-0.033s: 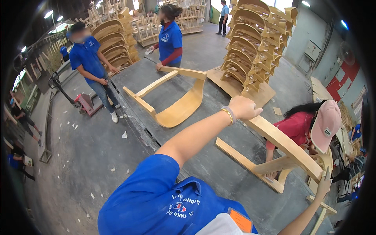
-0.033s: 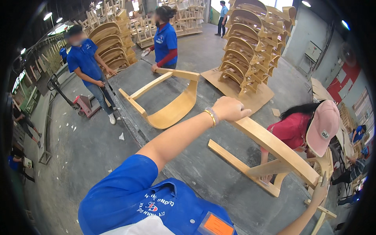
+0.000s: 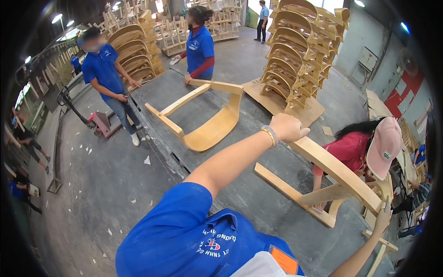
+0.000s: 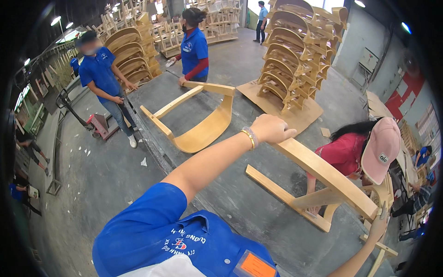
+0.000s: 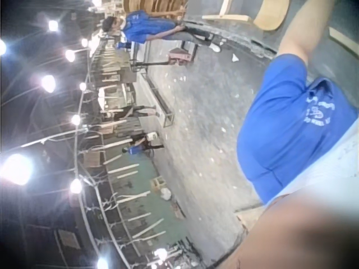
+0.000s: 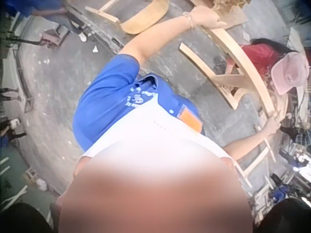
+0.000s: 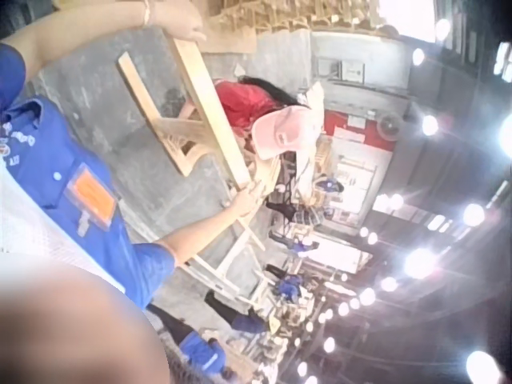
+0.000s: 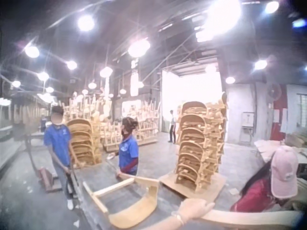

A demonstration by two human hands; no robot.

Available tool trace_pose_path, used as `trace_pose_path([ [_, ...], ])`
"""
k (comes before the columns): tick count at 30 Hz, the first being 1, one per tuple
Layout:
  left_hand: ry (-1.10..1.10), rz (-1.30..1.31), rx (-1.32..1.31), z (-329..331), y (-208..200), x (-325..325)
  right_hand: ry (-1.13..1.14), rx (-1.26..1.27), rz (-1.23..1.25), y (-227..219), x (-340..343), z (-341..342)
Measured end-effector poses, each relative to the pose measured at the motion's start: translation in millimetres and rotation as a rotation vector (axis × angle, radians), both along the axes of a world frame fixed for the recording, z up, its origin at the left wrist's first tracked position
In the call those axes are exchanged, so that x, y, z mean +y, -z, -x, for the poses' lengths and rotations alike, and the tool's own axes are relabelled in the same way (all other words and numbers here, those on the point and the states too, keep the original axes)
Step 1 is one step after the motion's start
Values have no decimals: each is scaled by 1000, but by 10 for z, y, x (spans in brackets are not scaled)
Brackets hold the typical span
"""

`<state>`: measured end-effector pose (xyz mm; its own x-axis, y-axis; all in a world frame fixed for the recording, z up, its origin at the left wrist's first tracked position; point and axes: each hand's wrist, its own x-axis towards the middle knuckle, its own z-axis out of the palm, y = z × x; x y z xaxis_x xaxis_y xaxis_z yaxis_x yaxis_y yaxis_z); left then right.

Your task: The person sands wooden chair frames using a sanding block, moving along edges and surfaces. Other workers in blue uniforms also sand nearby frames on a long workbench in a busy factory.

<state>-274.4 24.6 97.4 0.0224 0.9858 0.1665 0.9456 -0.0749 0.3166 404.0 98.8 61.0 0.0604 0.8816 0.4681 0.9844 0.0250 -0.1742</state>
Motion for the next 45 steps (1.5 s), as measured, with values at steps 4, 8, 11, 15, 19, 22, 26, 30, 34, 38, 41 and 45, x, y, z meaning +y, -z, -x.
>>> trace_pose_path([
  [4, 38, 36, -14, -2, -49, -9, -20, -85, -81, 253, 111, 289],
  [8, 48, -14, -12, 29, -118, -15, -169, -180, -48, 281, 26, 598],
  [11, 74, -3, -10, 21, -120, -18, 41, -230, 95, 53, -55, 566],
  [15, 88, -12, -15, 33, -71, 7, 388, -338, 84, -62, -10, 461],
  [19, 84, -10, -21, 37, -56, 45, 92, -353, -38, 146, 140, 463],
  [22, 86, 1, -17, 19, -96, 51, 75, -128, 120, 72, 199, 441],
  [26, 107, 51, -21, 28, -113, 32, 603, -276, 271, -284, 153, 559],
  [30, 101, -35, -15, 48, -65, 29, 143, -317, 169, -53, 20, 1036],
  [34, 121, -15, -30, 36, -67, 55, -23, -69, -18, 183, -99, 992],
  [38, 128, -4, -18, 23, -96, 77, 255, -99, -88, -178, -38, 638],
  [41, 126, -3, -20, 29, -103, 88, 167, -27, 115, -170, -54, 998],
  [45, 144, -31, -39, 18, -108, 94, -225, -78, -402, 277, -352, 1759],
])
